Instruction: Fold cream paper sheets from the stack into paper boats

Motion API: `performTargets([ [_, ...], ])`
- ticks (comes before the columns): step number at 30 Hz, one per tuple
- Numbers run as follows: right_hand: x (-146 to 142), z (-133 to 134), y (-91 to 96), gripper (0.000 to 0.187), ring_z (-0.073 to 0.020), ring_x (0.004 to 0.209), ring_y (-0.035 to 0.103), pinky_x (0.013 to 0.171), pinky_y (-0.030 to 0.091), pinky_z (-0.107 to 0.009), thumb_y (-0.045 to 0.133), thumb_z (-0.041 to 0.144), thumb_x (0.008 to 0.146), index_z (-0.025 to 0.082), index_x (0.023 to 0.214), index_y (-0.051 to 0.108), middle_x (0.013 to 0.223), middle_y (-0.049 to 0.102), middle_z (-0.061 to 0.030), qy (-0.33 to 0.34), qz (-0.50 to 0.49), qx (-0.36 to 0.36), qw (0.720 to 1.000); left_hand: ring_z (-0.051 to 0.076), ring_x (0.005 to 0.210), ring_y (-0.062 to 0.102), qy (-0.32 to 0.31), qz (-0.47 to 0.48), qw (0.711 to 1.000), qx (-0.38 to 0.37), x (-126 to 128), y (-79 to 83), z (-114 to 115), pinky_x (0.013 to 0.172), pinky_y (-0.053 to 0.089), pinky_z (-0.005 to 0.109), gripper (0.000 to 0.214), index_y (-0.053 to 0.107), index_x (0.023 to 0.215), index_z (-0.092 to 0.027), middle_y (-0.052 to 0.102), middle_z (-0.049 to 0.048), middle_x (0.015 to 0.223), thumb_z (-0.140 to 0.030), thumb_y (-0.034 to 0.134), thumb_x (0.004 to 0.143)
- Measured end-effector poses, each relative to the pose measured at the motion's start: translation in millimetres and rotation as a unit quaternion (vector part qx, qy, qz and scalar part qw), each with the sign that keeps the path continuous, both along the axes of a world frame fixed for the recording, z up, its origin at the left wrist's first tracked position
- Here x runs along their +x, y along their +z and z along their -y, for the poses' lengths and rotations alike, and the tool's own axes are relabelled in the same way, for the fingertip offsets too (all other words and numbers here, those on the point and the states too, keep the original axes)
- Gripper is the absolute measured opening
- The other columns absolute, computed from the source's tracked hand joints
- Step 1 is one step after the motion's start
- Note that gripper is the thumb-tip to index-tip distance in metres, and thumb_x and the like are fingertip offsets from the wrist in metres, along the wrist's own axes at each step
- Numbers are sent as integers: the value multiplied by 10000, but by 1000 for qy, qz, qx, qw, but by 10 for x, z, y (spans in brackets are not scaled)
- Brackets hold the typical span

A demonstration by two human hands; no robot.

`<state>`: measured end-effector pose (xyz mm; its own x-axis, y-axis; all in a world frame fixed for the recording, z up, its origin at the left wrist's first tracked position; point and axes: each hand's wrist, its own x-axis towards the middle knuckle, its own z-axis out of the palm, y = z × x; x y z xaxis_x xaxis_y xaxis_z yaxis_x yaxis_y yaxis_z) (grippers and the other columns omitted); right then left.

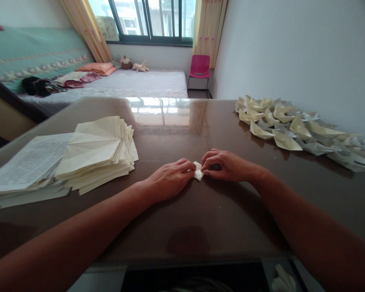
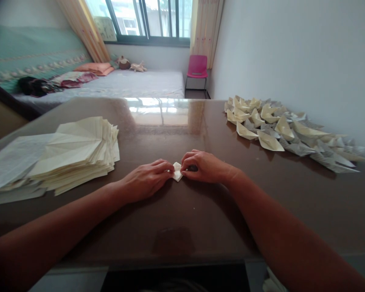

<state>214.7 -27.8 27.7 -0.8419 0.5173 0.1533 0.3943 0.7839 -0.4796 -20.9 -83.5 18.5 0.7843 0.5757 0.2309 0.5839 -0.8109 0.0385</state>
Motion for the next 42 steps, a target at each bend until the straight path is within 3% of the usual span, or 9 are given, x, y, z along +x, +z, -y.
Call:
performTargets([
  [5,-65,27,-72,157,-154,801,563,722,426,-261,640,350,844,200,833,682,860,625,-38,-53,-6,-8,999,170,920,571,32,-28,999,-16,38,25,53,818,497,285,278,577,1121,-180,634,62,973,-177,354,955],
  [12,-34,5,-62,116,-151,837,576,761,447,-259,661,250,824,197,926,681,932,617,-38,-35,-7,-61,997,167,998,572,27,-77,997,-15,-7,68,92,747,490,251,379,489,1302,-324,611,27,1145,-216,424,944],
  [17,-26,22,-10,117,-151,843,601,785,452,-264,607,209,854,201,922,702,948,649,-42,-22,-13,-55,998,186,967,555,24,-122,992,5,51,139,127,677,496,263,334,532,1251,-287,601,41,1120,-215,438,938],
  [24,-144,89,-116,115,-142,790,592,748,442,-264,585,199,868,200,881,699,895,639,-38,-71,-50,0,996,217,961,552,31,-144,988,51,172,108,227,658,510,298,306,541,1213,-141,580,114,1121,-171,409,939],
  [29,-166,87,-127,120,-157,827,599,774,439,-277,612,216,859,218,847,731,875,667,-38,-57,-51,1,997,194,954,583,27,-110,993,21,140,88,235,735,508,292,342,514,1251,-183,593,93,1143,-154,433,920],
  [35,-177,37,-172,88,-133,731,600,715,450,-250,639,221,827,184,788,709,796,649,-19,-119,-67,-67,988,206,929,570,26,-126,992,21,151,129,212,681,492,288,304,559,1195,-219,600,82,1111,-192,450,913],
  [39,-214,61,-232,165,-112,679,559,666,443,-246,649,241,812,166,959,661,905,618,-37,-171,-63,-35,983,199,940,547,27,-102,994,13,123,119,180,684,489,280,274,593,1146,-240,585,71,1147,-223,447,916],
  [42,-220,74,-237,244,-114,694,542,666,430,-246,650,259,806,179,1036,644,903,612,-32,-163,-45,-22,985,190,975,531,14,-68,998,10,87,74,164,749,493,288,305,576,1195,-264,587,58,1146,-239,420,934],
])
